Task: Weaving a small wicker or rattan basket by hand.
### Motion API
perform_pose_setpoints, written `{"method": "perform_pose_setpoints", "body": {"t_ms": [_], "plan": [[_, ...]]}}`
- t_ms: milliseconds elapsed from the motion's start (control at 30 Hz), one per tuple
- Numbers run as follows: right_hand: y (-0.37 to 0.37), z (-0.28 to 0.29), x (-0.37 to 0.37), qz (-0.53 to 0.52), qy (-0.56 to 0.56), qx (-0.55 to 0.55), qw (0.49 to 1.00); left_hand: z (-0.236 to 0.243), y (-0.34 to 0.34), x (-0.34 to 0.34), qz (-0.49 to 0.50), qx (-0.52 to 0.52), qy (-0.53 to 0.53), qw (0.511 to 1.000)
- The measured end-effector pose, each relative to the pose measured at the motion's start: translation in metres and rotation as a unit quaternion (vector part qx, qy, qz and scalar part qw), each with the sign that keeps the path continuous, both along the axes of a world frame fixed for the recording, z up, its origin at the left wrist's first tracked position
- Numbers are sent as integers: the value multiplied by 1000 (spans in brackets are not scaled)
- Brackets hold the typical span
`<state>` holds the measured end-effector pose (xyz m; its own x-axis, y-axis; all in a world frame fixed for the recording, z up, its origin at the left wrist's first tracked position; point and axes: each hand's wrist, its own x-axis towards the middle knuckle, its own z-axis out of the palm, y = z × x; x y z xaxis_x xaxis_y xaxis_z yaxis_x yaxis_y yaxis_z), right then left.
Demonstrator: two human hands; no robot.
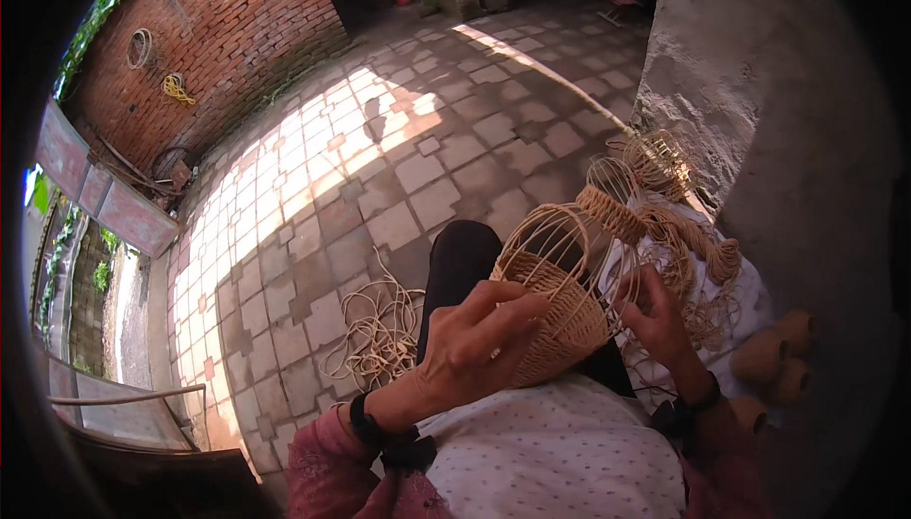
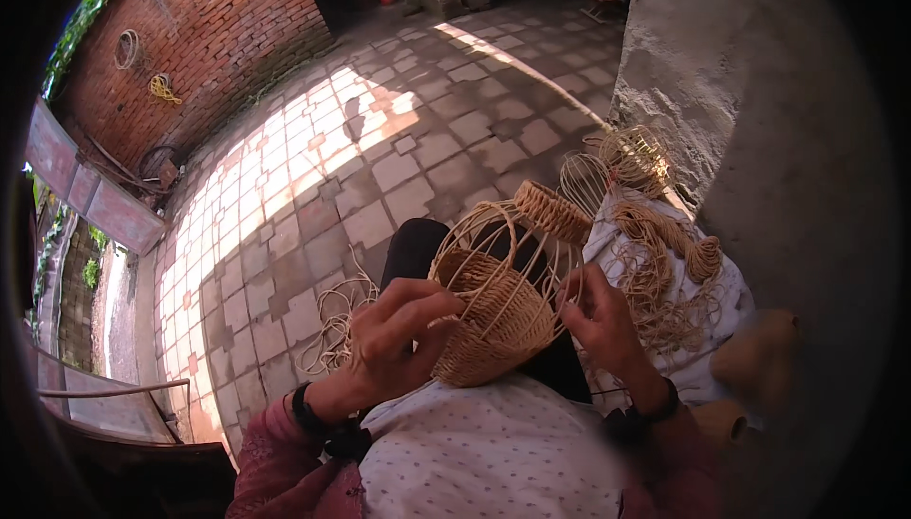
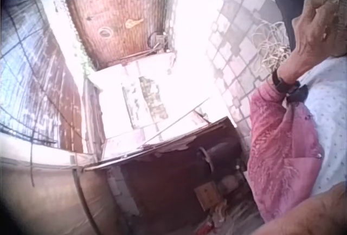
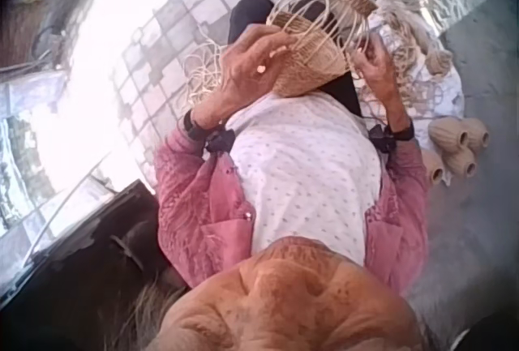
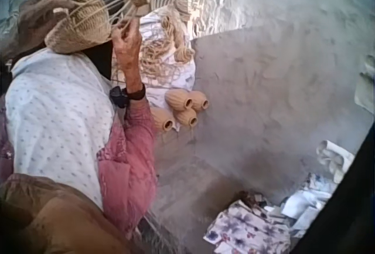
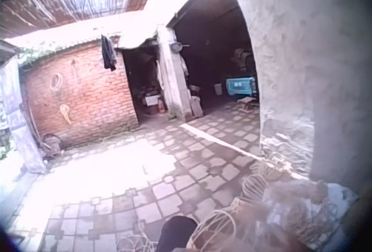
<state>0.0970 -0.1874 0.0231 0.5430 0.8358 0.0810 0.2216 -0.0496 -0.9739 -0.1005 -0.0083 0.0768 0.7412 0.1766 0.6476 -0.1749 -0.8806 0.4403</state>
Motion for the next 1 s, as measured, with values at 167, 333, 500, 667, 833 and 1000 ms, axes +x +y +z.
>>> {"method": "perform_pose_setpoints", "body": {"t_ms": [167,333,500,667,833,1000], "plan": [[37,-4,32,91,70,-44,992,-11,31,-3,16,-140,104,984],[96,-15,68,171,74,-30,982,-30,37,5,6,-194,68,979],[133,-14,82,229,107,-30,967,-73,40,4,60,-249,163,953],[156,13,35,-25,-332,99,938,-91,51,6,70,-402,182,895],[170,13,6,123,-351,-71,926,-93,63,18,18,-380,221,898],[160,-13,19,98,-273,-65,955,-90,61,23,41,-344,276,897]]}}
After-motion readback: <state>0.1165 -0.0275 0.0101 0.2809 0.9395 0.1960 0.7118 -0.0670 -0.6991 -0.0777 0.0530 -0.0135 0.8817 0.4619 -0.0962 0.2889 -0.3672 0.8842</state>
